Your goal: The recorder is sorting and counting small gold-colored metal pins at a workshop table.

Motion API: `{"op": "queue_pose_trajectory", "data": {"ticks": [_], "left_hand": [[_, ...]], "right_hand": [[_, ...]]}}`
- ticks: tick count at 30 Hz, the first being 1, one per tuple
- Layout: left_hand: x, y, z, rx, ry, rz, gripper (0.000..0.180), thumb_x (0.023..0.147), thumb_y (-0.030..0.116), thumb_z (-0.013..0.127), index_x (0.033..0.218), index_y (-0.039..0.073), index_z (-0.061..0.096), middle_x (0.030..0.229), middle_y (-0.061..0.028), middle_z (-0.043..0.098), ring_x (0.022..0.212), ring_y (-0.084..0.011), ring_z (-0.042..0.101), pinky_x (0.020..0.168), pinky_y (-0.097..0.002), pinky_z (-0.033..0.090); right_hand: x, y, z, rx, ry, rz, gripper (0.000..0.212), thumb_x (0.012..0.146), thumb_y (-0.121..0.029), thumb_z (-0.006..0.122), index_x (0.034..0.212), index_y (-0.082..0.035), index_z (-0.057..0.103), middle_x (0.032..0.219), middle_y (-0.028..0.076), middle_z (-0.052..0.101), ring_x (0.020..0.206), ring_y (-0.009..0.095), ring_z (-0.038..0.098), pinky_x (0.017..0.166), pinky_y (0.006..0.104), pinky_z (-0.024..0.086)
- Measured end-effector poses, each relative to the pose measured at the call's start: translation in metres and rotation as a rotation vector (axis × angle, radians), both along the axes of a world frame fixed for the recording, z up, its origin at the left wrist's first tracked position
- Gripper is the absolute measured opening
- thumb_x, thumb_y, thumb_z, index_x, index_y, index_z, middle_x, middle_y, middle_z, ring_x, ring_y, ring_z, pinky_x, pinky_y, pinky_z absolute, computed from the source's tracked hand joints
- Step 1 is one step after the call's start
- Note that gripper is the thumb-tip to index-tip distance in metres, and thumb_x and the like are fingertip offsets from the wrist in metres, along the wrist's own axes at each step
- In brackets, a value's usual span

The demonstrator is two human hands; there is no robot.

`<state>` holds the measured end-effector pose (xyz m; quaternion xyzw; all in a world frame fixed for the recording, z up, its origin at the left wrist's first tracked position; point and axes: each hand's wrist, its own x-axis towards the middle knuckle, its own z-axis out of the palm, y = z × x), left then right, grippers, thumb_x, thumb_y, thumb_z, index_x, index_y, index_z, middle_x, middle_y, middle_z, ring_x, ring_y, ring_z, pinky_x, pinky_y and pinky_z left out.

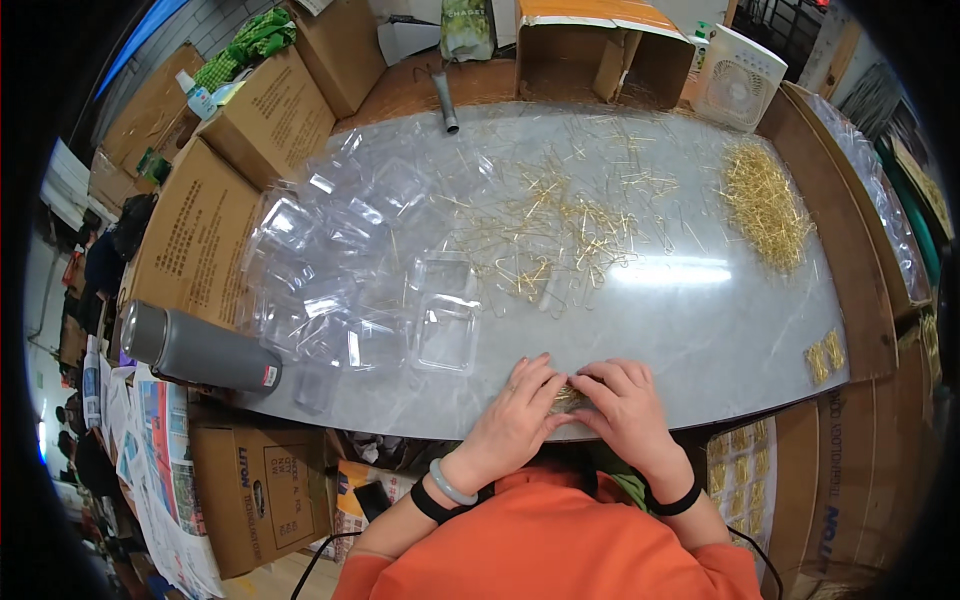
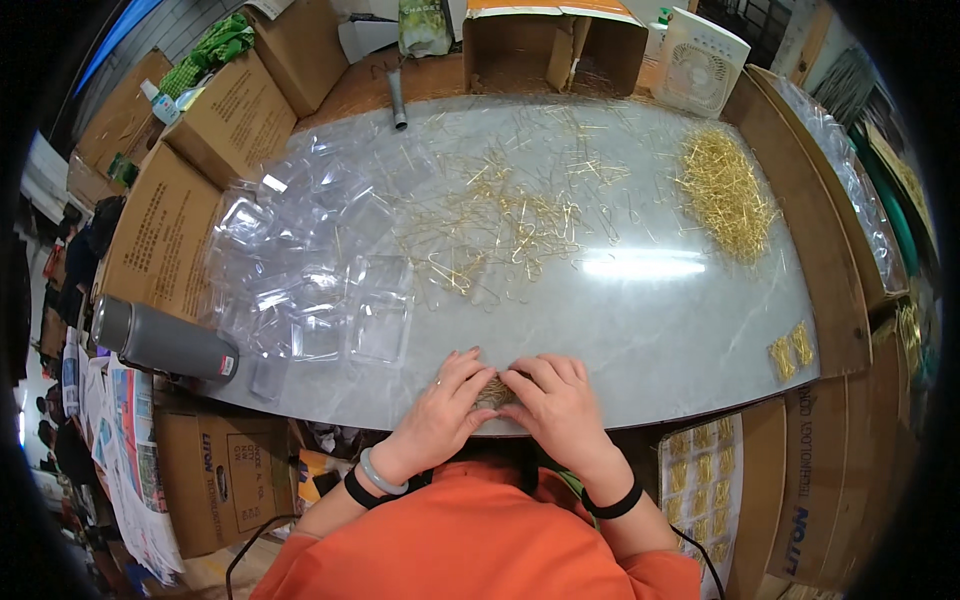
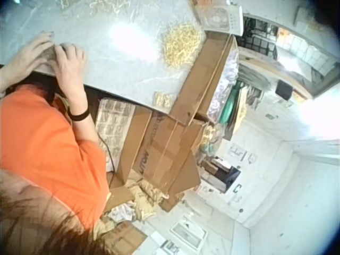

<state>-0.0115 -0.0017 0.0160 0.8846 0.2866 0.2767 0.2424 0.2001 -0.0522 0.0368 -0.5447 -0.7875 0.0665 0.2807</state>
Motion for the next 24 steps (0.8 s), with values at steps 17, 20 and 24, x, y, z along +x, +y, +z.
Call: {"op": "queue_pose_trajectory", "data": {"ticks": [17, 20, 24], "left_hand": [[-0.002, -0.001, 0.005, -0.041, 0.018, -0.001, 0.055, 0.093, 0.007, 0.068, 0.142, -0.007, 0.049, 0.145, -0.0238, 0.048, 0.139, -0.0444, 0.046, 0.118, -0.0549, 0.038], [-0.002, -0.005, 0.007, 0.06, 0.115, 0.027, 0.06, 0.092, 0.005, 0.068, 0.146, -0.009, 0.043, 0.148, -0.0254, 0.044, 0.141, -0.0475, 0.043, 0.118, -0.0567, 0.036], [-0.002, -0.003, 0.0, 0.106, 0.173, -0.008, 0.064, 0.092, 0.004, 0.067, 0.148, -0.011, 0.038, 0.148, -0.0279, 0.043, 0.142, -0.0494, 0.04, 0.119, -0.0587, 0.033]], "right_hand": [[0.0, -0.023, -0.004, 0.03, 0.184, -0.148, 0.055, 0.083, -0.003, 0.077, 0.135, -0.002, 0.057, 0.135, 0.019, 0.059, 0.115, 0.039, 0.059, 0.095, 0.047, 0.05], [-0.011, -0.026, -0.007, -0.01, 0.256, -0.147, 0.063, 0.085, 0.004, 0.071, 0.143, 0.003, 0.047, 0.147, 0.026, 0.05, 0.129, 0.045, 0.054, 0.106, 0.0505, 0.047], [-0.031, -0.019, -0.012, -0.049, 0.277, -0.005, 0.066, 0.086, 0.008, 0.066, 0.147, 0.005, 0.042, 0.152, 0.03, 0.044, 0.135, 0.048, 0.049, 0.111, 0.0518, 0.044]]}}
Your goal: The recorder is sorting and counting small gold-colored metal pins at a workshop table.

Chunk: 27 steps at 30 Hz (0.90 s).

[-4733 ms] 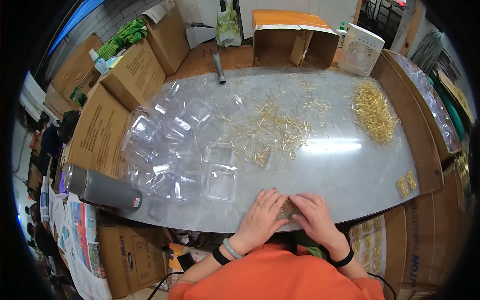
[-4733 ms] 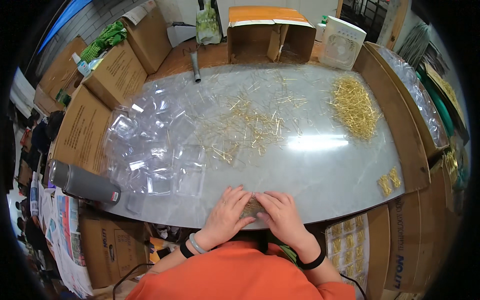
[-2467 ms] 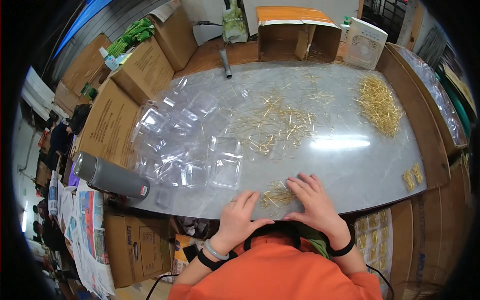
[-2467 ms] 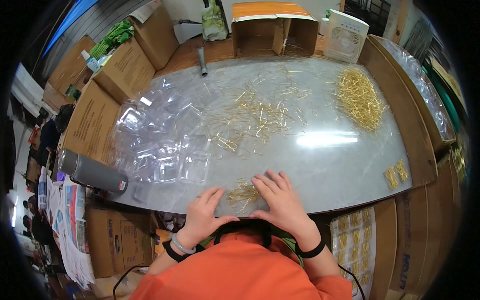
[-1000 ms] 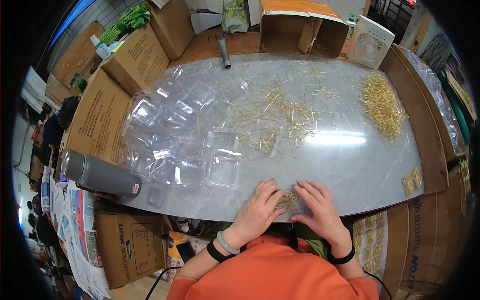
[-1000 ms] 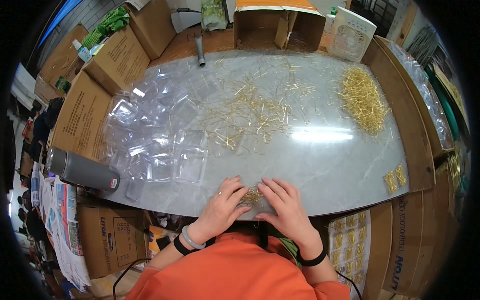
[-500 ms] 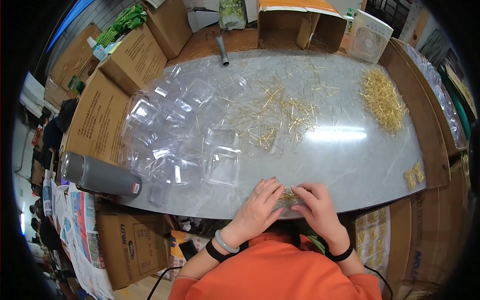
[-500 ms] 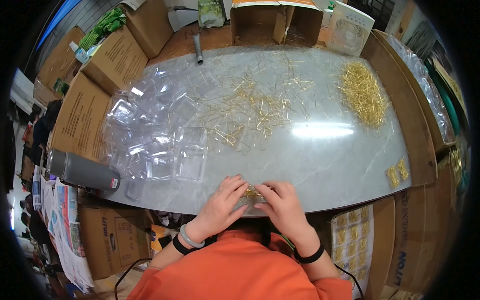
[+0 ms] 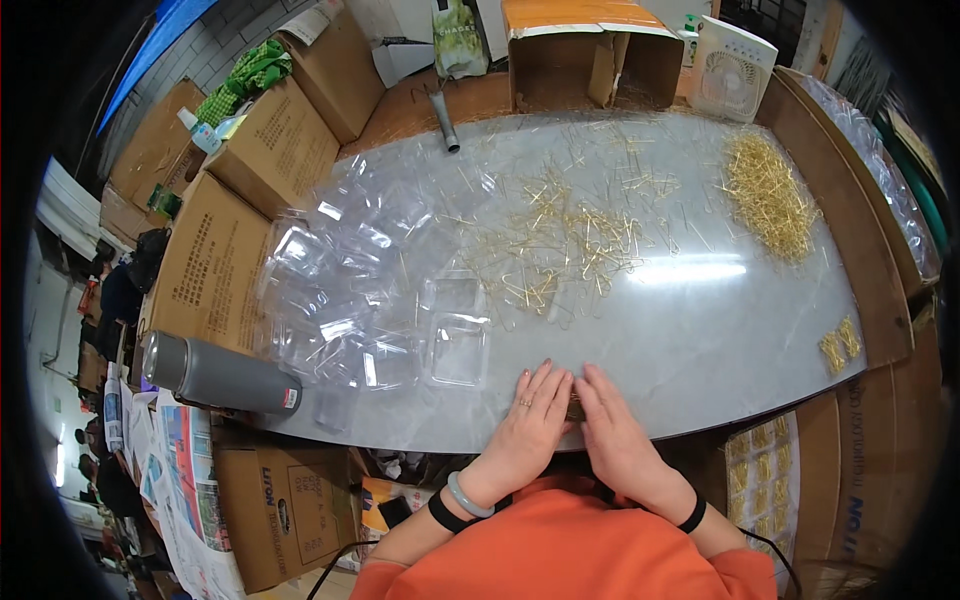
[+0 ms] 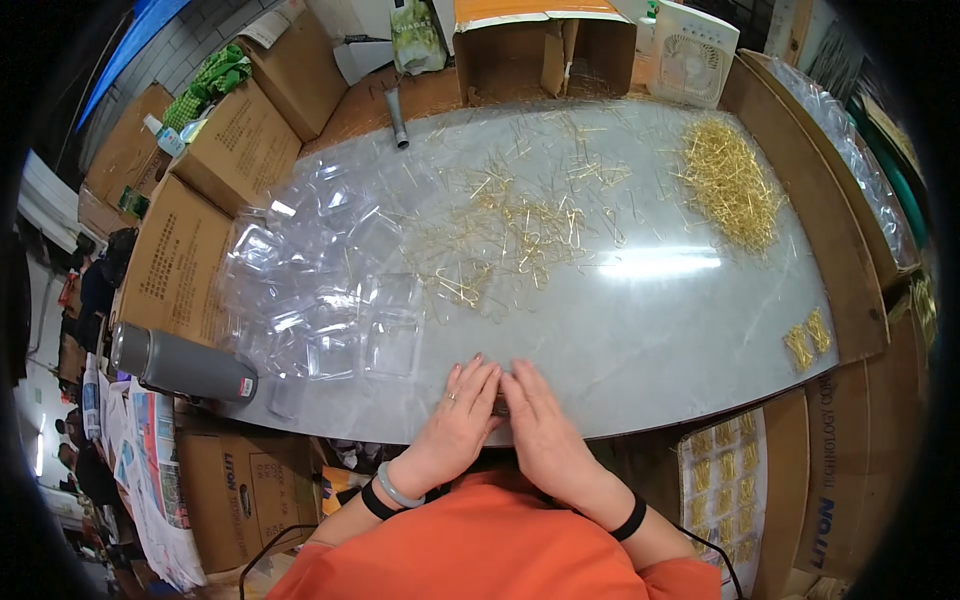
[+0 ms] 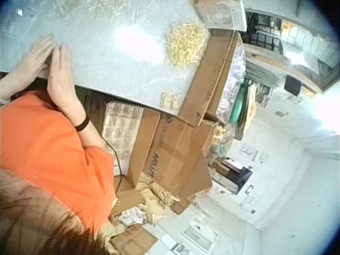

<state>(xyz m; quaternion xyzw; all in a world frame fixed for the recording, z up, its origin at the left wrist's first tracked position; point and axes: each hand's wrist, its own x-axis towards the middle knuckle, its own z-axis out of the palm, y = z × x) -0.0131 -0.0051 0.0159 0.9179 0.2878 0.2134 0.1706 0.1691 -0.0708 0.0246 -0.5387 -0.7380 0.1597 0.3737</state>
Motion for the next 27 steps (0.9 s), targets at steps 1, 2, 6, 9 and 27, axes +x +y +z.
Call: {"op": "queue_pose_trajectory", "data": {"ticks": [1, 2, 6, 9, 27], "left_hand": [[-0.001, 0.001, -0.004, 0.002, -0.003, 0.002, 0.065, 0.092, 0.003, 0.067, 0.149, -0.011, 0.037, 0.148, -0.0285, 0.043, 0.143, -0.0497, 0.039, 0.119, -0.059, 0.032], [-0.002, 0.001, -0.007, 0.003, -0.006, 0.004, 0.066, 0.093, 0.003, 0.066, 0.15, -0.01, 0.036, 0.148, -0.0291, 0.042, 0.143, -0.05, 0.038, 0.12, -0.0592, 0.031], [-0.004, 0.0, -0.008, -0.056, -0.073, 0.031, 0.073, 0.095, 0.006, 0.066, 0.156, -0.008, 0.027, 0.153, -0.0292, 0.038, 0.144, -0.0488, 0.037, 0.121, -0.0554, 0.031], [-0.008, 0.001, 0.004, -0.375, -0.223, 0.04, 0.077, 0.094, 0.007, 0.065, 0.157, -0.009, 0.023, 0.157, -0.0298, 0.032, 0.147, -0.0475, 0.033, 0.124, -0.0505, 0.029], [-0.032, 0.015, 0.034, -0.297, -0.065, 0.078, 0.046, 0.087, 0.004, 0.074, 0.132, 0.001, 0.06, 0.121, -0.018, 0.057, 0.11, -0.0389, 0.059, 0.091, -0.0439, 0.051]], "right_hand": [[-0.002, 0.005, 0.001, -0.012, 0.035, 0.043, 0.066, 0.086, 0.008, 0.066, 0.147, 0.004, 0.042, 0.152, 0.029, 0.044, 0.134, 0.048, 0.049, 0.112, 0.0516, 0.044], [-0.002, 0.01, 0.003, -0.024, 0.071, 0.086, 0.066, 0.086, 0.008, 0.066, 0.147, 0.004, 0.042, 0.152, 0.028, 0.044, 0.134, 0.047, 0.049, 0.112, 0.0513, 0.043], [0.012, 0.019, 0.016, 0.016, -0.09, 0.07, 0.065, 0.086, -0.002, 0.071, 0.145, 0.001, 0.046, 0.148, 0.021, 0.05, 0.131, 0.041, 0.052, 0.109, 0.0474, 0.043], [0.014, 0.022, 0.017, 0.04, -0.253, 0.096, 0.058, 0.085, -0.009, 0.075, 0.138, -0.002, 0.053, 0.141, 0.015, 0.057, 0.128, 0.035, 0.055, 0.106, 0.0443, 0.043], [0.012, 0.013, 0.006, 0.142, -0.226, 0.023, 0.033, 0.083, -0.002, 0.068, 0.116, -0.005, 0.068, 0.119, 0.006, 0.069, 0.107, 0.027, 0.063, 0.091, 0.0412, 0.049]]}}
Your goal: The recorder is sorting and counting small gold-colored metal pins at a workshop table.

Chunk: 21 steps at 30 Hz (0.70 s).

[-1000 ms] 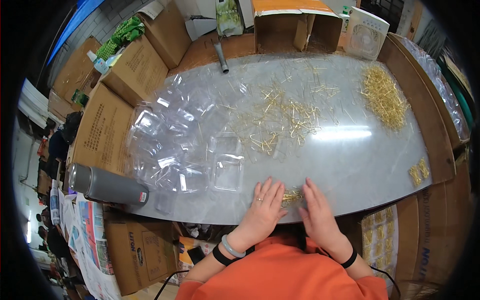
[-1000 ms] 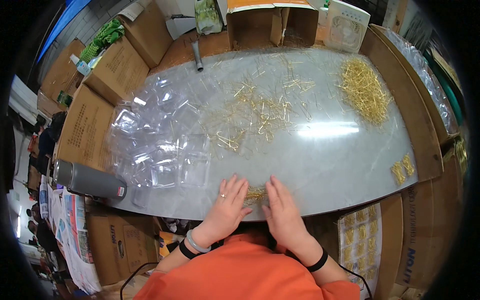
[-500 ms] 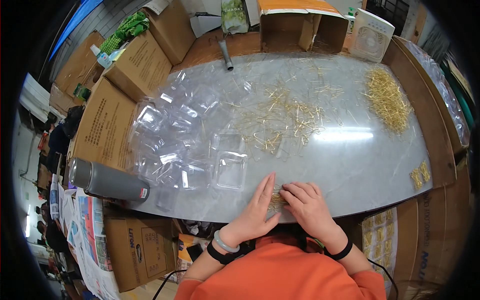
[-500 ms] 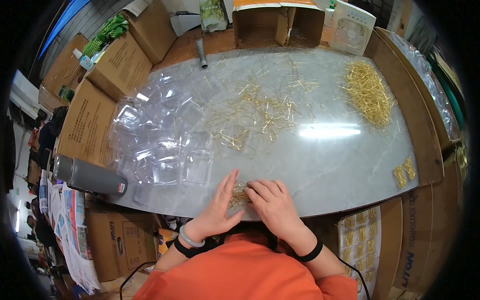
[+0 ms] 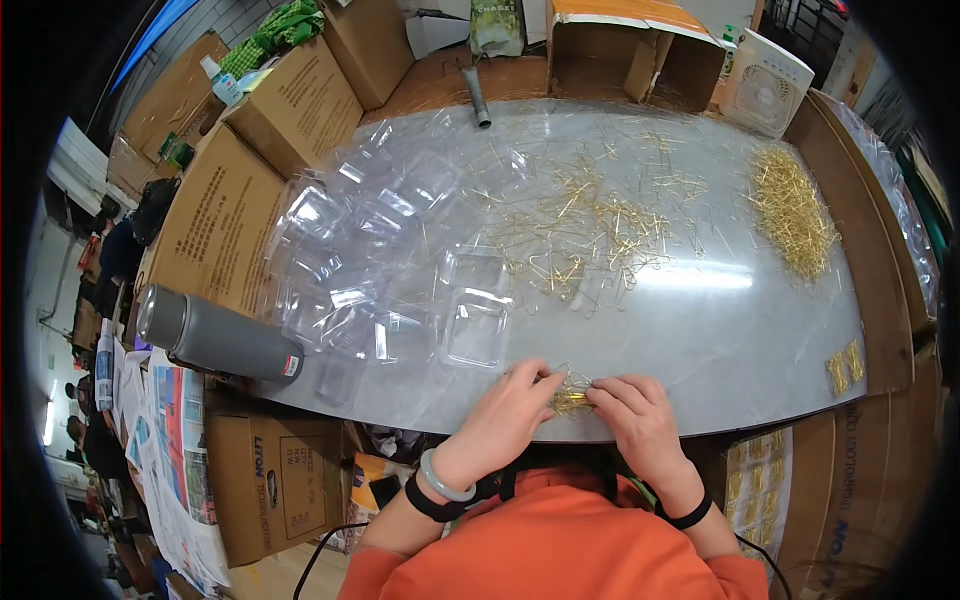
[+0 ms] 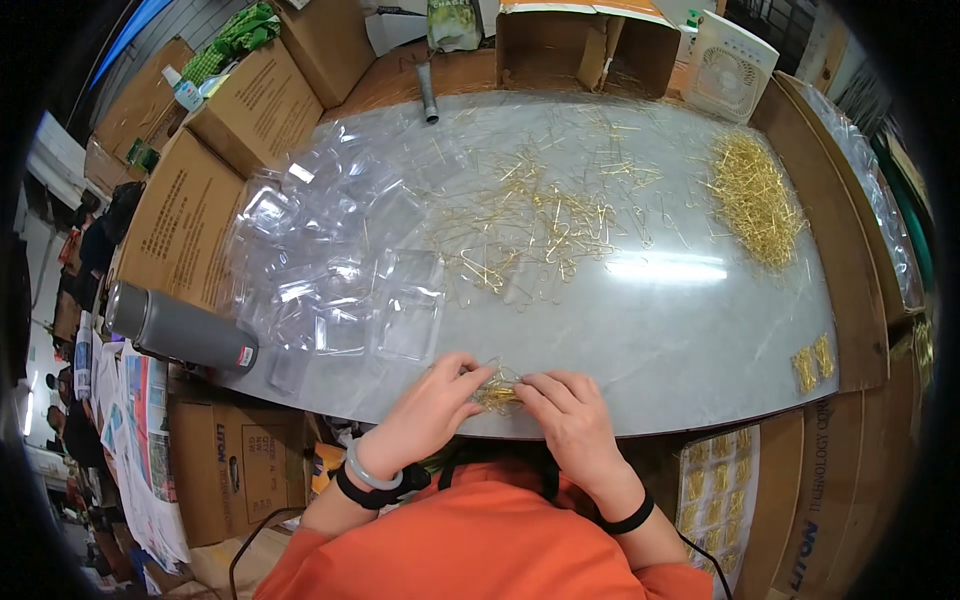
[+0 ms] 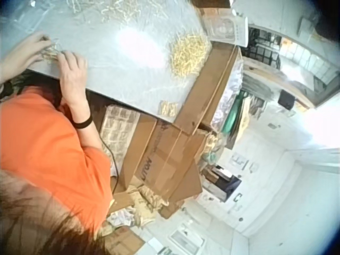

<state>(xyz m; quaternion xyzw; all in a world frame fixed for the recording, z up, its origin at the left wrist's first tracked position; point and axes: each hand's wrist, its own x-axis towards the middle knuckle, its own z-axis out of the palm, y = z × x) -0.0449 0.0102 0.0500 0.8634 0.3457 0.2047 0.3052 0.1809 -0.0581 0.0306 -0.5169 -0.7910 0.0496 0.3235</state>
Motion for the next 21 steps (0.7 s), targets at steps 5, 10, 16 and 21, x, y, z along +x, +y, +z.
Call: {"op": "queue_pose_trajectory", "data": {"ticks": [5, 10, 16, 21], "left_hand": [[0.008, 0.015, 0.011, -0.036, 0.077, -0.109, 0.05, 0.085, -0.001, 0.072, 0.133, 0.005, 0.061, 0.122, -0.0166, 0.058, 0.114, -0.0377, 0.057, 0.097, -0.0444, 0.047], [0.017, 0.025, 0.015, -0.005, 0.109, -0.195, 0.053, 0.083, -0.003, 0.071, 0.135, 0.007, 0.061, 0.129, -0.0121, 0.06, 0.12, -0.0359, 0.054, 0.103, -0.046, 0.043], [0.018, 0.025, -0.016, 0.054, 0.037, -0.314, 0.058, 0.092, 0.003, 0.063, 0.148, 0.003, 0.049, 0.147, -0.015, 0.053, 0.138, -0.0363, 0.045, 0.116, -0.0523, 0.034], [0.024, 0.001, -0.008, 0.065, -0.008, -0.261, 0.067, 0.096, 0.007, 0.062, 0.155, -0.002, 0.032, 0.15, -0.0227, 0.046, 0.146, -0.0404, 0.038, 0.123, -0.0604, 0.023]], "right_hand": [[0.001, 0.001, -0.002, 0.029, -0.009, -0.041, 0.028, 0.081, -0.004, 0.074, 0.109, -0.005, 0.07, 0.113, 0.006, 0.071, 0.104, 0.028, 0.064, 0.089, 0.0413, 0.051], [0.004, -0.003, -0.001, 0.031, 0.001, -0.064, 0.032, 0.08, -0.002, 0.074, 0.112, -0.005, 0.068, 0.111, 0.006, 0.071, 0.102, 0.029, 0.065, 0.087, 0.042, 0.051], [0.0, -0.005, -0.006, 0.035, 0.077, -0.089, 0.031, 0.083, 0.003, 0.069, 0.114, -0.003, 0.068, 0.114, 0.01, 0.069, 0.104, 0.03, 0.065, 0.093, 0.0437, 0.051], [-0.006, -0.011, -0.01, -0.078, 0.288, -0.137, 0.048, 0.084, 0.009, 0.066, 0.13, -0.001, 0.057, 0.133, 0.018, 0.058, 0.118, 0.039, 0.059, 0.105, 0.0471, 0.048]]}}
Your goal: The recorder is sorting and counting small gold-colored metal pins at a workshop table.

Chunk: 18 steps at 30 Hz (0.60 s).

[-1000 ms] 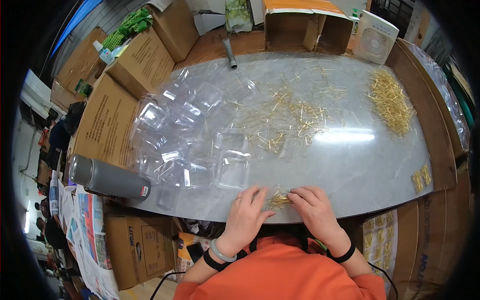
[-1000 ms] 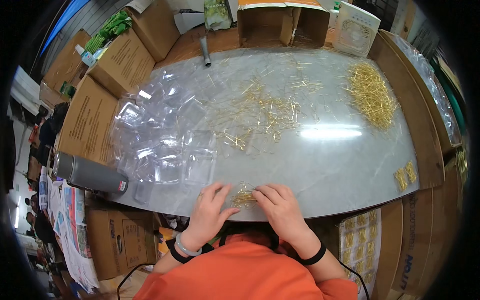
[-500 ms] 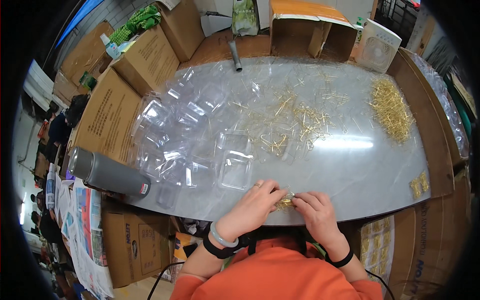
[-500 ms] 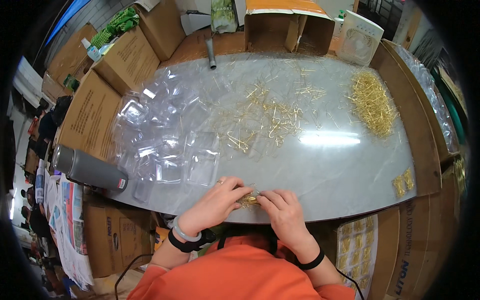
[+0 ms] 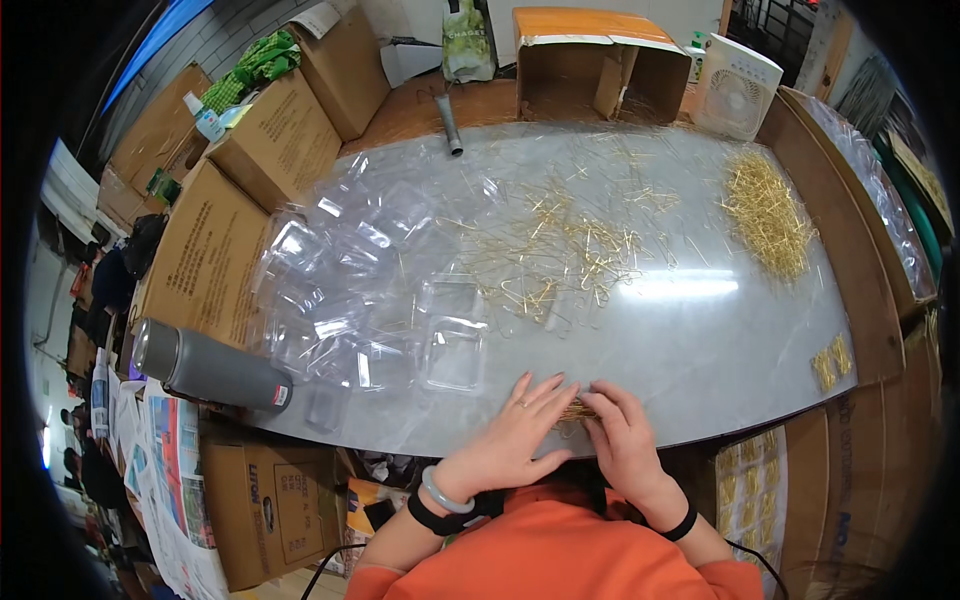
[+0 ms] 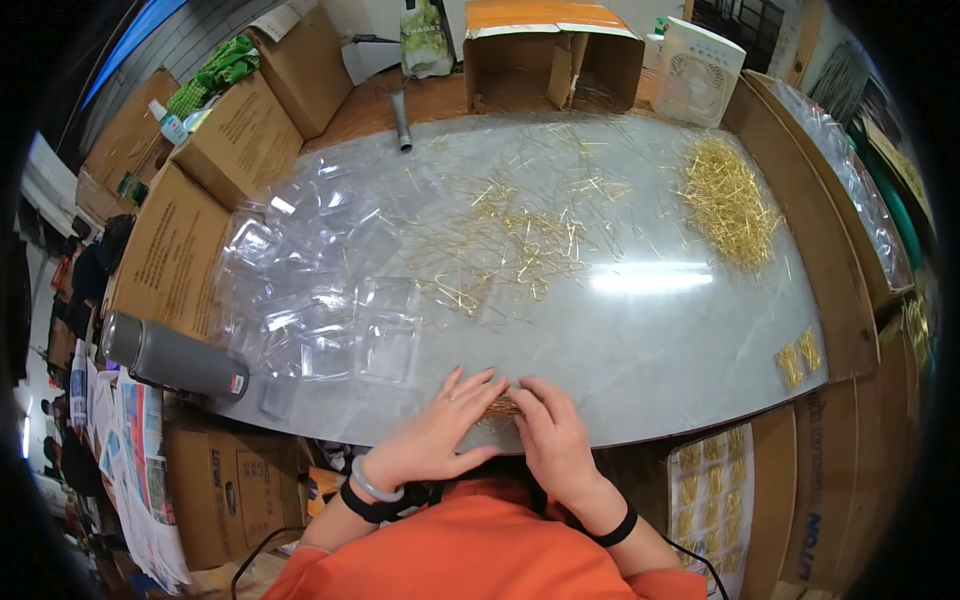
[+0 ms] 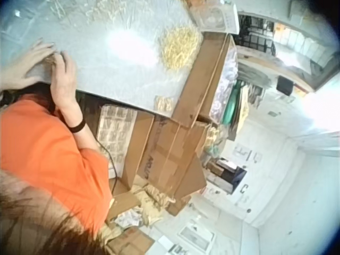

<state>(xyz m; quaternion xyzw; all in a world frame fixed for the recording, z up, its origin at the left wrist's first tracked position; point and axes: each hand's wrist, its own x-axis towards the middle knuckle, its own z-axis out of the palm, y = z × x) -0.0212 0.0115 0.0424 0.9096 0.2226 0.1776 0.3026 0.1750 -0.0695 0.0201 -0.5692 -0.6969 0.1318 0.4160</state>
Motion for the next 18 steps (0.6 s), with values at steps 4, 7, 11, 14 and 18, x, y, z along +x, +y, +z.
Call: {"op": "queue_pose_trajectory", "data": {"ticks": [4, 7, 11, 14, 18], "left_hand": [[0.01, -0.016, -0.016, 0.083, 0.004, 0.127, 0.063, 0.095, 0.005, 0.062, 0.152, -0.005, 0.036, 0.148, -0.0246, 0.047, 0.144, -0.041, 0.04, 0.122, -0.0584, 0.028], [0.009, -0.015, -0.022, 0.105, 0.008, 0.139, 0.06, 0.095, 0.003, 0.06, 0.15, -0.007, 0.038, 0.146, -0.0264, 0.047, 0.143, -0.0407, 0.042, 0.122, -0.056, 0.031], [0.009, -0.015, -0.022, 0.123, -0.007, 0.153, 0.06, 0.094, -0.001, 0.061, 0.149, -0.007, 0.039, 0.146, -0.0287, 0.047, 0.141, -0.0436, 0.043, 0.12, -0.0564, 0.033], [0.007, -0.015, -0.024, 0.117, -0.023, 0.176, 0.061, 0.093, -0.002, 0.061, 0.149, -0.008, 0.039, 0.147, -0.0291, 0.046, 0.141, -0.0448, 0.043, 0.121, -0.0554, 0.033], [0.005, -0.011, -0.028, 0.127, -0.052, 0.131, 0.059, 0.095, -0.002, 0.057, 0.15, -0.009, 0.036, 0.147, -0.0283, 0.045, 0.142, -0.0458, 0.041, 0.122, -0.0559, 0.032]], "right_hand": [[-0.009, -0.004, 0.002, -0.069, 0.133, 0.039, 0.072, 0.082, 0.013, 0.058, 0.15, 0.001, 0.036, 0.15, 0.025, 0.041, 0.136, 0.044, 0.045, 0.115, 0.0478, 0.04], [-0.012, 0.001, 0.002, -0.188, 0.437, 0.177, 0.083, 0.079, 0.014, 0.051, 0.157, 0.002, 0.023, 0.157, 0.025, 0.031, 0.147, 0.042, 0.035, 0.122, 0.0479, 0.032], [-0.006, 0.0, -0.002, -0.234, 0.697, 0.153, 0.09, 0.077, 0.012, 0.047, 0.16, 0.002, 0.016, 0.161, 0.022, 0.023, 0.154, 0.037, 0.024, 0.128, 0.0476, 0.02], [-0.005, -0.004, 0.002, -0.248, 0.523, 0.163, 0.088, 0.078, 0.012, 0.049, 0.16, 0.002, 0.016, 0.162, 0.024, 0.023, 0.153, 0.039, 0.025, 0.126, 0.0474, 0.026], [-0.007, 0.011, 0.017, -0.18, 0.21, 0.286, 0.085, 0.079, 0.009, 0.062, 0.156, 0.002, 0.027, 0.157, 0.026, 0.032, 0.146, 0.045, 0.035, 0.12, 0.0465, 0.034]]}}
